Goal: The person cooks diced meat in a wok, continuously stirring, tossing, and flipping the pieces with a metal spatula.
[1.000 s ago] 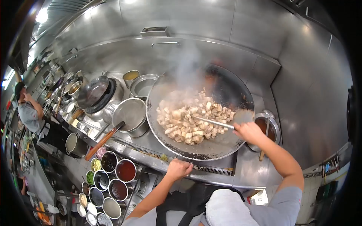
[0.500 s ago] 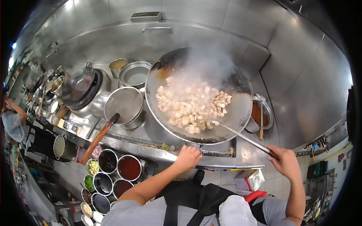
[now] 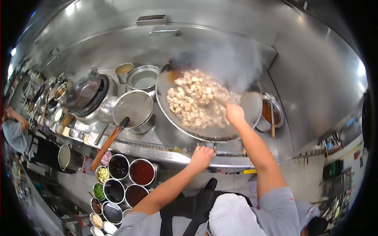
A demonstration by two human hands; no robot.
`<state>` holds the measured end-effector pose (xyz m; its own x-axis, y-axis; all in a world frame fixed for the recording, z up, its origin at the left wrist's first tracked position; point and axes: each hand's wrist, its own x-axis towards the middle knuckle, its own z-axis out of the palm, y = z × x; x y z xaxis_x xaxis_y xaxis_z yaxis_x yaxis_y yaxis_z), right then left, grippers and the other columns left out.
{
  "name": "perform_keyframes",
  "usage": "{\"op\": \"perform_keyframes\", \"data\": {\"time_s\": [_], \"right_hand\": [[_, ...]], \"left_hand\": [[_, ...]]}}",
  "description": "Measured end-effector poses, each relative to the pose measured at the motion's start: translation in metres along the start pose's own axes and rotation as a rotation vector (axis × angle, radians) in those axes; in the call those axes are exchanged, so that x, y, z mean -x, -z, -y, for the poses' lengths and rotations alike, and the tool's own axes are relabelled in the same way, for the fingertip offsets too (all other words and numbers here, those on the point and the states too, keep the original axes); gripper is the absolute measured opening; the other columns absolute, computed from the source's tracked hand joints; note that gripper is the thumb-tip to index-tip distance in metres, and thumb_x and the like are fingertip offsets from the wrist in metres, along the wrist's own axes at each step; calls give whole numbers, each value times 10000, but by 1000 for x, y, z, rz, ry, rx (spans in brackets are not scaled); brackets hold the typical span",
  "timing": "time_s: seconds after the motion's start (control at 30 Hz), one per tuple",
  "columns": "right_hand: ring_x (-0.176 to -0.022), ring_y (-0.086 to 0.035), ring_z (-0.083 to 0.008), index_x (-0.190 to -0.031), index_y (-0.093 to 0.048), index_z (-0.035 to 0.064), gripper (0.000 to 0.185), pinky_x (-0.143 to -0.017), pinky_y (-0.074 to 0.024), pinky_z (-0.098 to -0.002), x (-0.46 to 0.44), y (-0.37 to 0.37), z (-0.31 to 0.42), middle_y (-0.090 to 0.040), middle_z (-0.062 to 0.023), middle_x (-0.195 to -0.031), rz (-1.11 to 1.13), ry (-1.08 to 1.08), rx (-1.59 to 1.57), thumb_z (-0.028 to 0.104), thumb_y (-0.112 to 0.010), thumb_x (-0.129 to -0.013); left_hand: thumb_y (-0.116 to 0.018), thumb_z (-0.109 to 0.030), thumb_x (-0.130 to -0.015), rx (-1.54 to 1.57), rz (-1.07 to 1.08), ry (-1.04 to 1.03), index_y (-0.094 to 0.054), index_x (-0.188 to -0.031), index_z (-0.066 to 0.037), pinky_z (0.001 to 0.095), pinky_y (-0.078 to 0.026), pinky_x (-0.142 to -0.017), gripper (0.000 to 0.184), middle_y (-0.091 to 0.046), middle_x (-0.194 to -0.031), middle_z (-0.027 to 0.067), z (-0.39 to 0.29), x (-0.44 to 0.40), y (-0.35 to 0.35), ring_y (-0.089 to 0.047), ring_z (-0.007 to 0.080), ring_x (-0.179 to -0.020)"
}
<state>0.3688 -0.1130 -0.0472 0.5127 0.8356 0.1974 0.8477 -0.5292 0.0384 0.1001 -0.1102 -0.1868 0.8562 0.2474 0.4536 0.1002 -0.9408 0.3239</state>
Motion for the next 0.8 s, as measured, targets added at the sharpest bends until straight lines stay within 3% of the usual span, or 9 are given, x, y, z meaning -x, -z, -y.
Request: {"op": "perform_keyframes", "data": {"time_s": [0.2,0.3,0.37,0.5,0.63,0.8], "right_hand": [[-1017,-782,-393,-1257,-707,115,331,-880,-614,-538,18,-6,22,-797,-209,-1072,96,-100,-41,33,-590,-958],[-1006,-779,-404,-1299,-707,127,365,-884,-618,-538,76,0,7,-794,-218,-1079,112,-79,-108,48,-615,-956],[-986,-783,-406,-1342,-718,139,365,-863,-621,-546,128,10,-8,-795,-215,-1011,98,-112,-165,151,-617,-991],[-952,-757,-428,-1363,-736,204,423,-856,-607,-535,203,69,-38,-792,-184,-985,38,-162,-234,162,-700,-944],[-919,-754,-392,-1320,-770,175,401,-834,-593,-513,249,137,-62,-793,-166,-990,25,-194,-426,147,-742,-921],[-871,-748,-388,-1289,-787,156,395,-786,-586,-489,277,198,-83,-783,-167,-948,134,-144,-137,146,-770,-894]], "left_hand": [[-634,-314,-1063,34,-6,-5,-668,-1011,-98,489,-457,-906,224,-677,-970,109,-7,0,4,-654,336,-983],[-644,-308,-1056,36,-3,-21,-681,-1006,-104,488,-461,-904,213,-683,-966,104,-7,-1,5,-661,328,-977],[-658,-319,-1048,42,-22,-19,-686,-991,-111,480,-464,-898,218,-685,-957,91,-7,-1,3,-667,316,-969],[-678,-314,-1038,56,-21,-35,-697,-988,-111,471,-468,-888,211,-682,-944,86,-4,-3,2,-669,308,-959],[-686,-304,-1034,87,-24,-43,-710,-1006,-108,476,-467,-877,199,-681,-941,84,-2,-2,1,-665,311,-945],[-705,-289,-1019,101,-27,-40,-716,-1021,-102,471,-455,-859,188,-667,-934,80,1,-4,-3,-651,308,-920]]}}
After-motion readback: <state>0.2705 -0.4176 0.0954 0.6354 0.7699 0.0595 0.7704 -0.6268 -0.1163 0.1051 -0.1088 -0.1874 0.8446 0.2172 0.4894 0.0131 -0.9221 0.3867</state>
